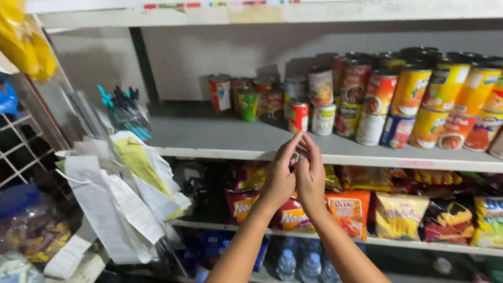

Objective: Restocking canned goods from a cardboard box onto store shelves.

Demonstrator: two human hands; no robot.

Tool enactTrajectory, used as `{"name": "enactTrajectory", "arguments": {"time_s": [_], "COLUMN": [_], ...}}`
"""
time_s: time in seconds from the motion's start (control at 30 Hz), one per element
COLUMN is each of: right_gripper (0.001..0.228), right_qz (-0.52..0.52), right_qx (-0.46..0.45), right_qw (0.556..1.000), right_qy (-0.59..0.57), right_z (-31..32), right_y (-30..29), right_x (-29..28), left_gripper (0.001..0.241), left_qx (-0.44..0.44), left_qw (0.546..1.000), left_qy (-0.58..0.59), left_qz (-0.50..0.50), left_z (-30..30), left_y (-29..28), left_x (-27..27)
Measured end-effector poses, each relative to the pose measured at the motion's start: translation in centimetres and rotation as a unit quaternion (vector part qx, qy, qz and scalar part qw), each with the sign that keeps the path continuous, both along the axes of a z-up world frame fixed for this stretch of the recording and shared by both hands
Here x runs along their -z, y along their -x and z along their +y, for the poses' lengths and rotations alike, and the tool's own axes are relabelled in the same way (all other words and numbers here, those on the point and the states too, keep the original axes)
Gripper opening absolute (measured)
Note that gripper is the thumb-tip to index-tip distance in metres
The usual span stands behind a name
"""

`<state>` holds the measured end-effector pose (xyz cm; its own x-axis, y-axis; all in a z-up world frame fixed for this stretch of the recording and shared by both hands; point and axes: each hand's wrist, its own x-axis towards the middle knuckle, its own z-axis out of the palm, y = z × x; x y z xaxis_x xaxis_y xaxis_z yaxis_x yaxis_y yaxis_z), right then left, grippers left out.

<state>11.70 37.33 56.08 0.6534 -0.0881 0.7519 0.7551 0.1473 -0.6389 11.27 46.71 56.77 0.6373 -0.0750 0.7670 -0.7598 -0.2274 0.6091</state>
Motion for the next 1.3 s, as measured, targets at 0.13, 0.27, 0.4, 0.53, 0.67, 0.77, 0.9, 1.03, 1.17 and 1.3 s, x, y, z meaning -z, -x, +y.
{"name": "enactTrajectory", "arguments": {"time_s": [0.13, 0.27, 0.4, 0.53, 0.67, 0.77, 0.9, 1.03, 1.17, 1.3], "right_gripper": [0.052, 0.053, 0.062, 0.071, 0.071, 0.064, 0.057, 0.06, 0.046, 0.057], "right_qz": [-0.048, -0.122, -0.147, -0.168, -0.134, -0.091, -0.112, -0.094, -0.069, -0.169], "right_qx": [0.068, 0.185, 0.215, 0.197, 0.212, 0.218, 0.202, 0.213, 0.213, 0.114], "right_qw": [0.993, 0.935, 0.862, 0.854, 0.875, 0.895, 0.906, 0.907, 0.933, 0.969], "right_qy": [0.085, 0.278, 0.435, 0.452, 0.414, 0.379, 0.354, 0.349, 0.282, 0.14], "right_z": [4.5, 7.7, 10.2, 11.1, 11.3, 11.0, 10.4, 8.6, 4.6, -3.1], "right_y": [-6.0, -13.2, -25.8, -30.2, -25.2, -22.2, -21.2, -17.4, -11.0, -5.2], "right_x": [-4.6, -7.3, -4.6, -2.9, -5.3, -6.3, -6.2, -7.6, -8.1, -7.0], "left_gripper": [0.064, 0.072, 0.068, 0.072, 0.074, 0.075, 0.08, 0.067, 0.071, 0.093], "left_qx": [-0.036, -0.159, -0.237, -0.268, -0.3, -0.294, -0.296, -0.251, -0.192, -0.11], "left_qw": [0.998, 0.984, 0.964, 0.957, 0.946, 0.945, 0.938, 0.956, 0.974, 0.973], "left_qy": [0.001, -0.059, -0.077, -0.088, -0.097, -0.081, -0.104, -0.104, -0.119, -0.116], "left_qz": [-0.049, -0.049, -0.091, 0.064, 0.078, 0.116, 0.148, 0.113, 0.001, -0.169], "left_z": [5.6, 9.8, 12.3, 12.3, 13.1, 12.9, 13.4, 12.7, 11.2, 6.4], "left_y": [-4.0, -9.7, -15.1, -16.0, -18.3, -17.7, -18.9, -14.9, -10.5, -7.0], "left_x": [-4.3, -6.1, -5.4, -4.7, -3.0, -3.5, -2.7, -4.4, -6.4, -7.2]}}
